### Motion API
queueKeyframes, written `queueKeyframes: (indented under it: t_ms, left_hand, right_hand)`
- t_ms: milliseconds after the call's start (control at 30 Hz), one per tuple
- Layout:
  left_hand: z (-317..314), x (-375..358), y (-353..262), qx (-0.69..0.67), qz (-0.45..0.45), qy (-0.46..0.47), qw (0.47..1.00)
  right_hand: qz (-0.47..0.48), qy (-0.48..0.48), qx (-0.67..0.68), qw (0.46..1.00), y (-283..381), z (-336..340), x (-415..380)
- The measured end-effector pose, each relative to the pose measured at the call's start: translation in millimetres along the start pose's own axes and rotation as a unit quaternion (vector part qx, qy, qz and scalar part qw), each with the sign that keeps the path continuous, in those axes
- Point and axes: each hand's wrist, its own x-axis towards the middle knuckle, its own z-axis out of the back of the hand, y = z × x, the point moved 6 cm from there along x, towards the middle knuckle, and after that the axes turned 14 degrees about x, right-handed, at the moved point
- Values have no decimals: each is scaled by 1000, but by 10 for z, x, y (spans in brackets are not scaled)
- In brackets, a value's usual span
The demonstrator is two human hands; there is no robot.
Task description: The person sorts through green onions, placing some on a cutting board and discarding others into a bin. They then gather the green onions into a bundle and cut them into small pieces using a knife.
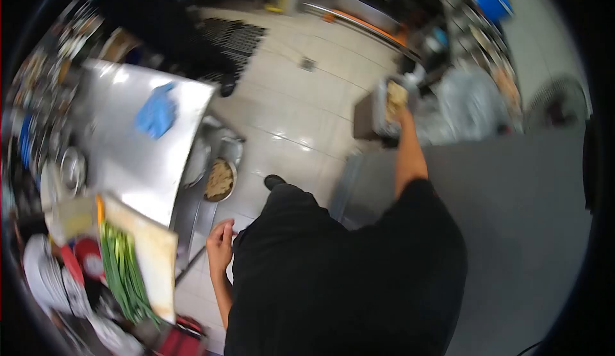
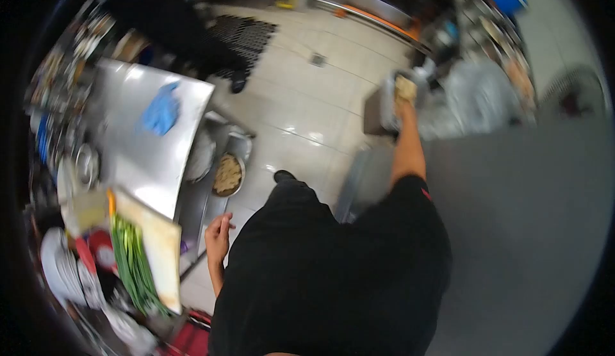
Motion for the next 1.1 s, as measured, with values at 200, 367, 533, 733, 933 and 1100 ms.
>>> queueKeyframes:
  t_ms: [200, 367, 533, 733, 933, 1100]
  left_hand:
    - [938, -173, -276, 66, -86, -210, 972]
    - [2230, -1049, 32, 141, -14, -411, 900]
    - [3265, -1393, 837, 392, 90, -378, 834]
    - [3639, -771, 1414, 460, 71, -220, 857]
    - [3523, -410, 1632, 471, 77, -134, 868]
    - [3459, -443, 1580, 447, 61, -186, 873]
  right_hand:
    - [28, 379, -100, 920, 1866, -2216, -1925]
    - [174, 659, -119, 722, 4449, -1965, -3827]
    - [507, 608, 100, 603, 6502, -1451, -5306]
    - [489, 566, 304, 591, 7585, -2559, -6542]
    - [432, 517, 327, 663, 7821, -3243, -6786]
    - [449, 490, 323, 674, 7799, -3213, -6933]
